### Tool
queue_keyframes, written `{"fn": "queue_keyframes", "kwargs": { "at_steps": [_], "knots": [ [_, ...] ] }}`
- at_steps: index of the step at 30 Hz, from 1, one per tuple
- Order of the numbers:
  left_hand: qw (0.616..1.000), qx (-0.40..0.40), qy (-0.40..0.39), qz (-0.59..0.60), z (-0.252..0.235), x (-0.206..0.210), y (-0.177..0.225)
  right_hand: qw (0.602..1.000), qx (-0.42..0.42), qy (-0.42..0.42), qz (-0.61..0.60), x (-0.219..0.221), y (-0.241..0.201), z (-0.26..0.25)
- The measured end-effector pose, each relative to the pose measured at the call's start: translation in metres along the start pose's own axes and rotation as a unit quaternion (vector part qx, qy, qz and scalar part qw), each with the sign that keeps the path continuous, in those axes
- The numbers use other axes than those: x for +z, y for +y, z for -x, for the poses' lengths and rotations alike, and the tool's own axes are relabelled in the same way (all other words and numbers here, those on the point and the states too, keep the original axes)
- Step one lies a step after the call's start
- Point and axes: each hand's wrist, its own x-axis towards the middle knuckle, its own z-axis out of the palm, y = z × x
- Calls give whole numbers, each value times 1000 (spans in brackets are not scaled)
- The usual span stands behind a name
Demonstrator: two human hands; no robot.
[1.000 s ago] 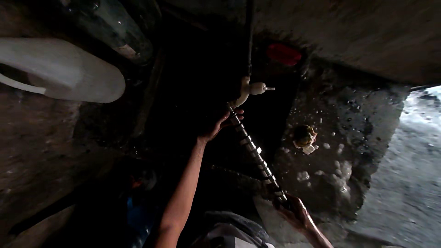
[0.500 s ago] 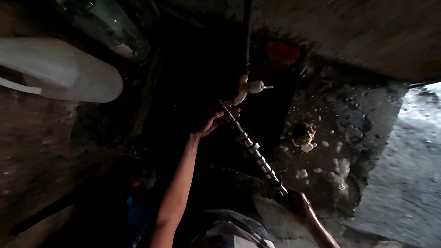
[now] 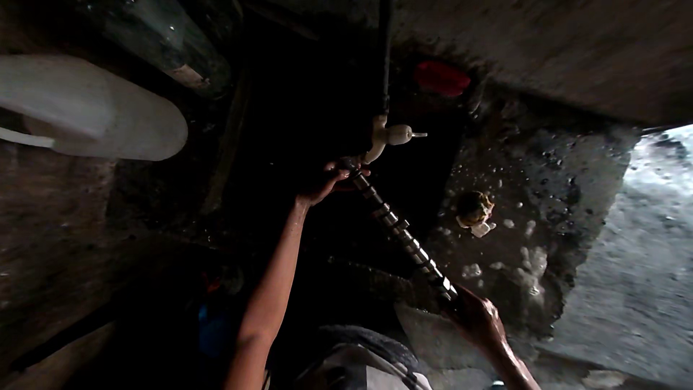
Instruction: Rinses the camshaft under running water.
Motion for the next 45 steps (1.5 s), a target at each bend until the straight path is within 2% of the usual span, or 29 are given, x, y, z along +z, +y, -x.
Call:
{"fn": "queue_keyframes", "kwargs": {
  "at_steps": [12, 16, 26, 29, 32, 34, 37, 40, 45],
  "knots": [
    [999, -20, 36, -1, -6, 6, 6, 977, -41, 168, 124, -11, 1, 2],
    [999, -20, 37, 17, -13, 5, 5, 967, -53, 195, 153, -22, -2, -1],
    [989, -44, 138, 14, -18, 21, 5, 941, -87, 262, 196, -33, 9, -12],
    [994, -32, 100, 35, -14, 19, 4, 937, -96, 272, 197, -32, 12, -13],
    [995, -60, 44, 64, -14, 6, 6, 945, -83, 259, 180, -31, 13, -10],
    [996, -84, 16, -32, -14, 2, 15, 949, -71, 251, 176, -30, 16, -9],
    [979, -130, 32, -155, -9, 10, 33, 942, -80, 271, 180, -31, 22, -10],
    [979, -120, -50, -157, -10, -3, 27, 939, -89, 278, 182, -33, 25, -11],
    [980, -73, -35, -183, -12, -5, 22, 930, -101, 299, 189, -30, 25, -15]
  ]
}}
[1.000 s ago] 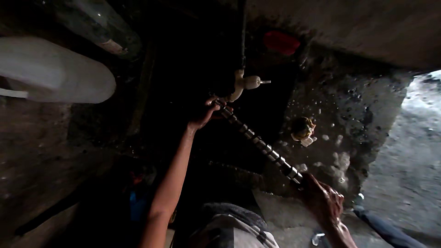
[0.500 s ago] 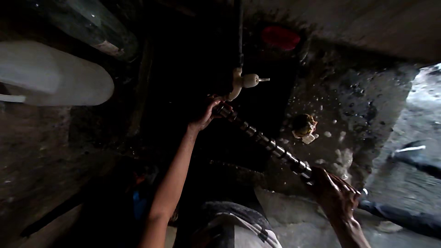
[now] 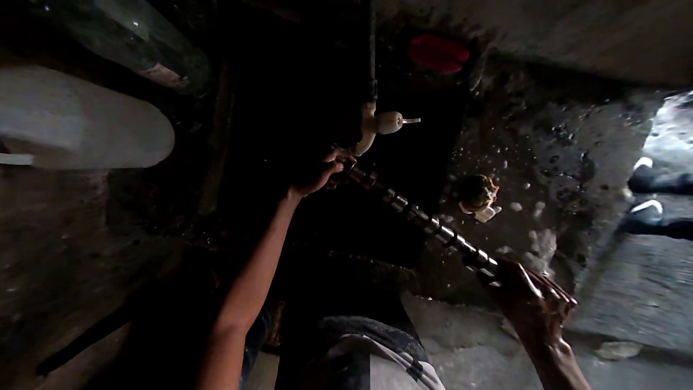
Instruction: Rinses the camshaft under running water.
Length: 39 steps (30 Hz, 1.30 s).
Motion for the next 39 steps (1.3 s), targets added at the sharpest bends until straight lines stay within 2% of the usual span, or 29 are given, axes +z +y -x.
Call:
{"fn": "queue_keyframes", "kwargs": {
  "at_steps": [6, 12, 16, 21, 25, 30, 32, 34, 35, 37, 39],
  "knots": [
    [994, -71, 79, -23, 3, 8, 11, 1000, -17, 26, 2, 6, 2, -11],
    [996, -43, 81, -4, -3, 1, 1, 998, -24, 54, 30, 4, 4, -19],
    [991, -26, 129, 18, -4, 12, 8, 997, -32, 56, 34, 2, 6, -19],
    [994, 17, 78, 76, 0, 6, -9, 997, -24, 58, 33, 7, 11, -15],
    [998, 26, 16, 50, 9, 0, -7, 997, -22, 66, 31, 7, 13, -12],
    [995, 39, 41, 85, 5, 9, -7, 996, -27, 75, 27, 4, 14, -13],
    [993, 45, 65, 91, 2, 14, -8, 999, -28, 14, -12, -3, 15, -16],
    [990, 66, 84, 95, -2, 15, -11, 988, 13, -128, -90, -15, 13, -22],
    [990, 75, 82, 91, -4, 14, -12, 964, 56, -227, -129, -19, 13, -28],
    [989, 96, 79, 85, -9, 11, -11, 885, 100, -410, -198, -16, 22, -44],
    [989, 97, 66, 84, -7, 10, -10, 799, 113, -486, -334, -5, 33, -45]
  ]
}}
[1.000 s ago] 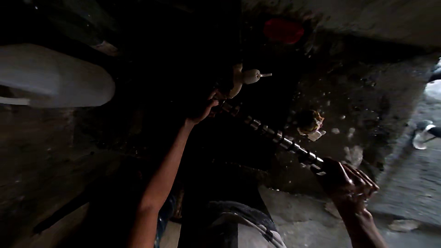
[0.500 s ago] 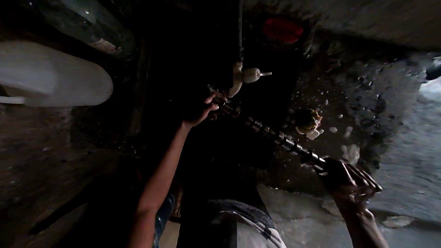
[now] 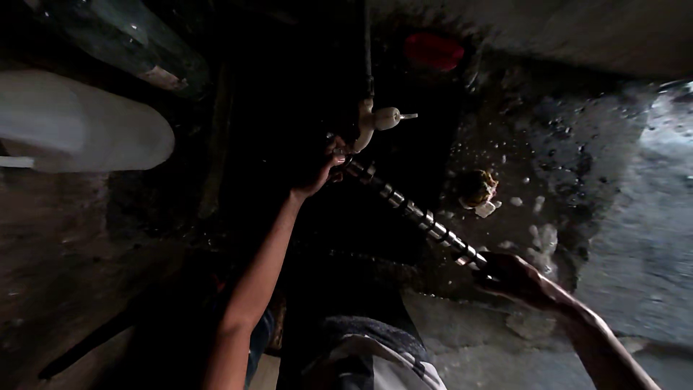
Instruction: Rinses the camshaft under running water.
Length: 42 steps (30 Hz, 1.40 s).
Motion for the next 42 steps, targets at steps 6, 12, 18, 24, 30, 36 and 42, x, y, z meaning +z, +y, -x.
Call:
{"fn": "queue_keyframes", "kwargs": {
  "at_steps": [6, 12, 18, 24, 30, 36, 42],
  "knots": [
    [998, -6, -56, -30, 15, -10, 8, 998, -1, -38, -50, 11, -11, 2],
    [998, -56, -11, -23, 19, -9, 7, 980, 15, 144, 136, 25, -8, 3],
    [997, -72, -17, -33, 10, -4, 15, 959, 37, 207, 191, 18, -13, 0],
    [991, -122, 39, -45, 0, 7, 15, 943, 43, 256, 207, 17, -10, -5],
    [995, -60, 17, -79, -7, -1, 6, 938, 32, 281, 202, 13, -10, -8],
    [996, -55, 12, -73, -2, 1, 12, 932, 40, 296, 203, 20, -17, -3],
    [971, 8, 55, -234, -5, 4, 3, 895, -25, 381, 229, 39, -15, 7]
  ]
}}
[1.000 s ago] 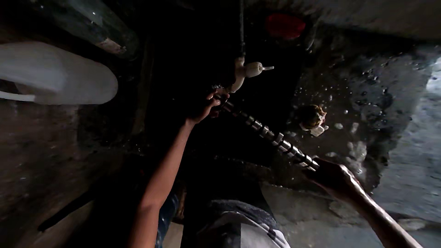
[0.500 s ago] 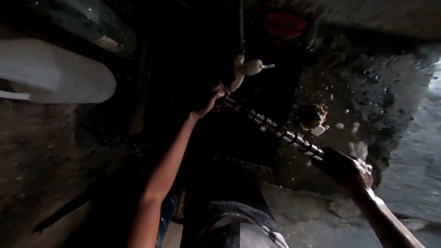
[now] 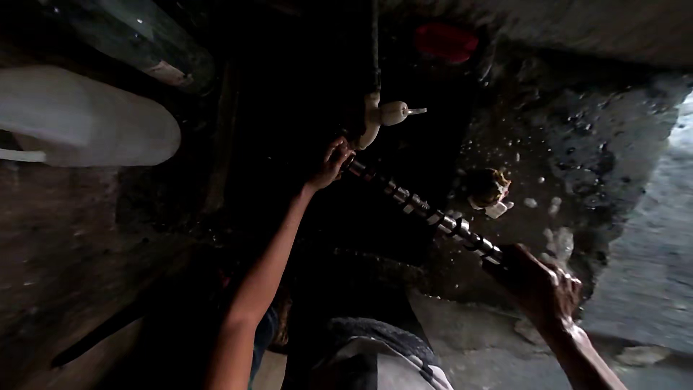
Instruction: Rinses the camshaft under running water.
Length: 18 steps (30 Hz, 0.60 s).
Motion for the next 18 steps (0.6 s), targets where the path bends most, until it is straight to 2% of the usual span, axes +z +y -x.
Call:
{"fn": "queue_keyframes", "kwargs": {
  "at_steps": [2, 5, 7, 8, 10, 12, 14, 16, 18],
  "knots": [
    [998, -14, 40, -35, -7, 8, 0, 999, -22, 43, 18, -1, -3, 4],
    [975, -187, 72, 96, -11, 14, 2, 999, 30, 17, 2, 0, -16, 10],
    [947, -248, 73, 193, -15, 7, 5, 999, 45, 1, -21, 7, -20, 13],
    [938, -245, 83, 230, -12, 5, 9, 999, 39, 3, -30, 11, -20, 15],
    [945, -201, 79, 247, -3, 5, 13, 998, 39, -1, -45, 15, -23, 20],
    [967, -152, 68, 192, 3, 6, 18, 996, 60, -23, -58, 15, -28, 21],
    [981, -125, 51, 143, 2, 6, 22, 989, 92, -86, -76, 13, -32, 21],
    [979, -82, 28, 183, -5, 6, 9, 977, 99, -146, -124, 15, -32, 22],
    [962, -30, 1, 273, -12, 6, -2, 958, 86, -177, -209, 24, -28, 30]
  ]
}}
